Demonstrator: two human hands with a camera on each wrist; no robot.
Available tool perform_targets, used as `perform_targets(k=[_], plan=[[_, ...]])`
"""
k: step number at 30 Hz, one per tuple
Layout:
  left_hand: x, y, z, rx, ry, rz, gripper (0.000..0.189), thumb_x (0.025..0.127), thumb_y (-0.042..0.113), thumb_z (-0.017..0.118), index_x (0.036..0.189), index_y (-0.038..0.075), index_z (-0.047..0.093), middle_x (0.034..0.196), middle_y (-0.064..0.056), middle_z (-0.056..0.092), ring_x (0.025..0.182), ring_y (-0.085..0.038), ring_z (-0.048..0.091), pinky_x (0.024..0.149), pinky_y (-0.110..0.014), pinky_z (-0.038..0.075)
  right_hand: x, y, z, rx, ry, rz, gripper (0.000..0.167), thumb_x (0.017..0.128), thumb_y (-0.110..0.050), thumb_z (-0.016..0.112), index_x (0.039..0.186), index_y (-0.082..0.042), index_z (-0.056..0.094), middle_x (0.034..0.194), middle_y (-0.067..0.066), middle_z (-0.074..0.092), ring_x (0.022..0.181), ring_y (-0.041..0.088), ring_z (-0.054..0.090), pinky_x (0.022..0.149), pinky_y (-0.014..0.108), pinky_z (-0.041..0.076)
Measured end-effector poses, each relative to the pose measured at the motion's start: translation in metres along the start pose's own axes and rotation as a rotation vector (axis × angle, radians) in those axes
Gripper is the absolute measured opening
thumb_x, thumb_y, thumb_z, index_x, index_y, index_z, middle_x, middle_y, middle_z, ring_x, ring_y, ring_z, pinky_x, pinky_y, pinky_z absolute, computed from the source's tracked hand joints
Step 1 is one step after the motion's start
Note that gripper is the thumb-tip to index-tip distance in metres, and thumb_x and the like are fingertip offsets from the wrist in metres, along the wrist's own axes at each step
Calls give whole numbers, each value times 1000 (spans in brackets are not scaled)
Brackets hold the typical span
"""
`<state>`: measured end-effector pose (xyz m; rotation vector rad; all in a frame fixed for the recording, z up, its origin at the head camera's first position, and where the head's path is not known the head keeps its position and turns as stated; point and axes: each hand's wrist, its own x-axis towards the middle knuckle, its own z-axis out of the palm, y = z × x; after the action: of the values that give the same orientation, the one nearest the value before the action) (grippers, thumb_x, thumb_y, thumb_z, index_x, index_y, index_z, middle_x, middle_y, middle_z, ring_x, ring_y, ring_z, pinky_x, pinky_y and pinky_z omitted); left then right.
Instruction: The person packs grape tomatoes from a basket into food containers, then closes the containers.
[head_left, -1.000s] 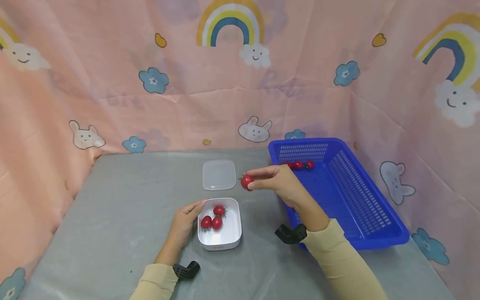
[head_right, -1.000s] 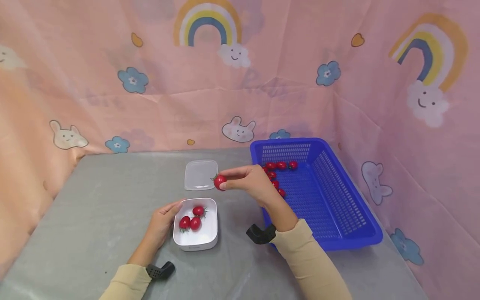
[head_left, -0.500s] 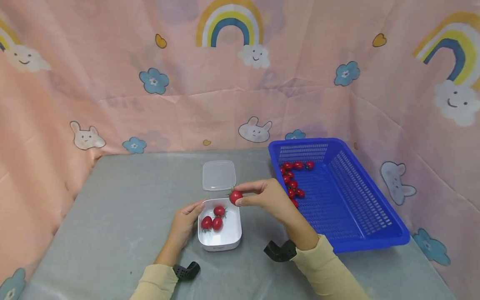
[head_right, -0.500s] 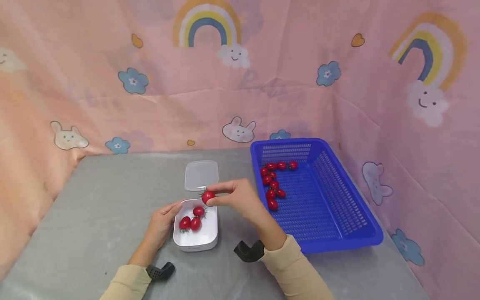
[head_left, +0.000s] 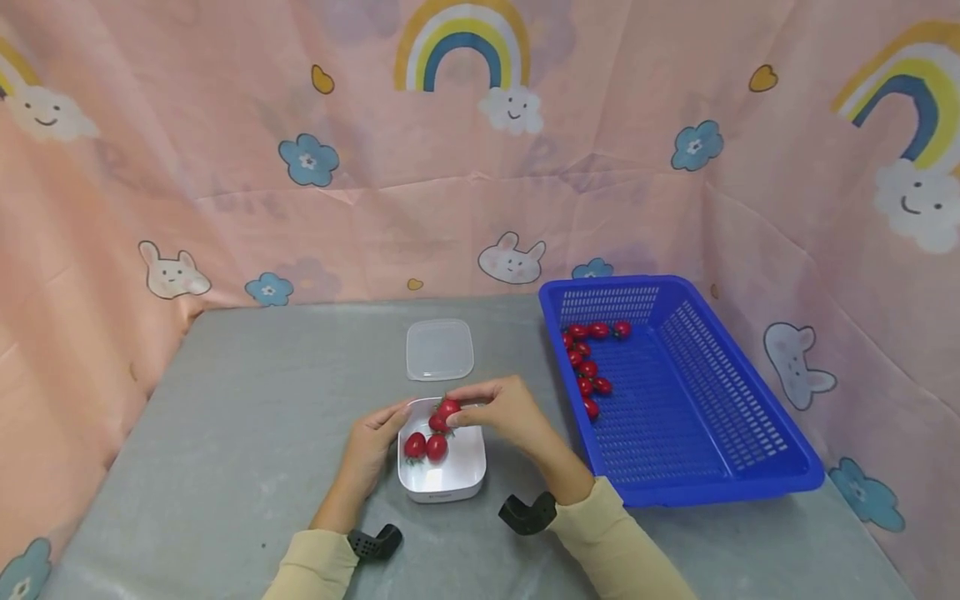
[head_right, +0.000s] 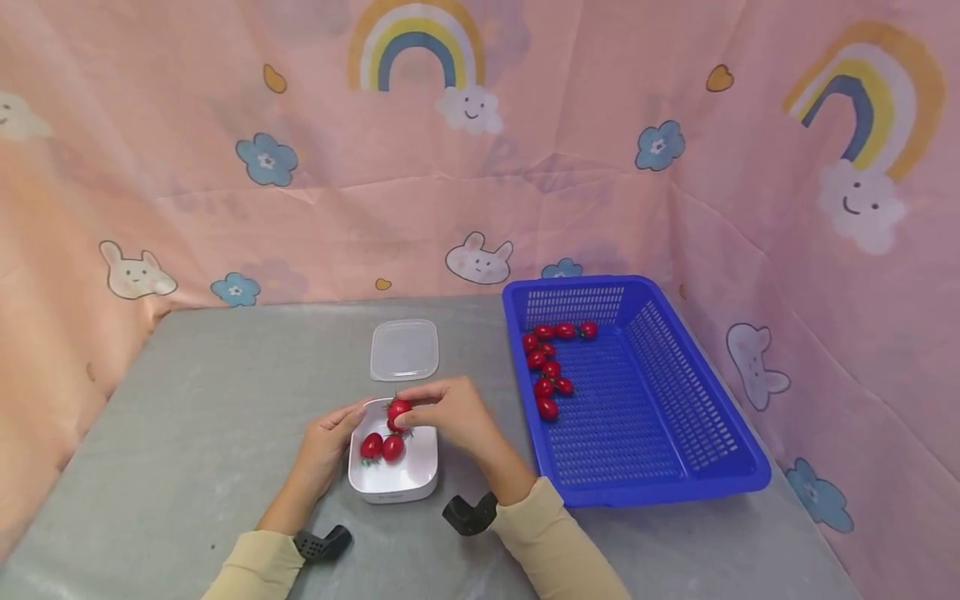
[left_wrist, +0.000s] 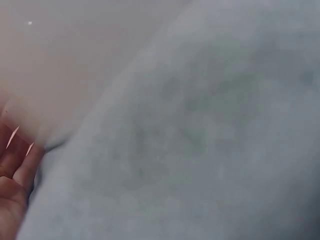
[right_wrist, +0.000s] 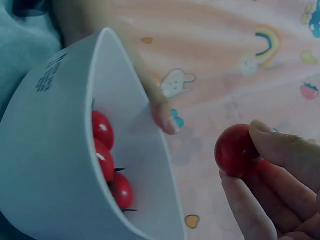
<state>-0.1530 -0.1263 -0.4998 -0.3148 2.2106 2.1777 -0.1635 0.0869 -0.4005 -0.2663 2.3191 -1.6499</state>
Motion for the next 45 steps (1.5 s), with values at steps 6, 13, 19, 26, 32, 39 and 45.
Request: perform_targets(k=[6,13,19,26,32,39,45], plan=[[1,-1,-1,-11,-15,10,35,94,20,67,121,-2,69,125,-14,69,105,5,63,96,-19,48,14,11,15,-16,-5,33,31,76,-14,85,105,-6,79,105,11,77,103,20,68,91,36,55],[0,-1,-1,-4,-7,6,36,94,20,68,122,-3,68,126,-14,69,105,6,62,97,-19,48,23,18,28,-99,0,77,30,74,-18,87,102,-11,80,102,7,78,99,17,70,88,35,57],[-1,0,-1,20,-6,8,36,94,23,69,122,0,70,126,-12,70,112,-2,63,105,-34,49,26,18,34,-171,6,32,29,72,-15,88,99,-9,80,97,8,79,94,17,72,84,31,58],[1,-1,-1,-1,-14,23,35,95,20,67,121,-3,69,125,-14,69,107,3,63,96,-19,49,28,18,36,-236,-8,2,28,70,-13,88,98,-8,81,95,8,79,95,17,70,79,27,56],[1,-1,-1,-3,-12,26,35,94,19,68,121,-3,69,122,-10,72,105,4,63,94,-17,49,29,18,39,-265,-10,5,29,69,-13,89,97,-8,81,94,7,79,95,17,71,78,25,55],[2,-1,-2,-5,-7,10,34,94,19,67,121,-1,69,124,-10,71,105,6,62,97,-20,49,29,15,39,-313,-38,-16,28,72,-11,87,98,-8,80,97,7,79,97,21,71,81,29,56],[1,-2,-2,-9,-22,3,36,94,22,68,123,0,69,127,-11,69,106,7,62,109,-35,46,28,14,39,-343,-56,-22,29,73,-12,87,100,-7,80,98,7,78,96,20,72,80,28,56]])
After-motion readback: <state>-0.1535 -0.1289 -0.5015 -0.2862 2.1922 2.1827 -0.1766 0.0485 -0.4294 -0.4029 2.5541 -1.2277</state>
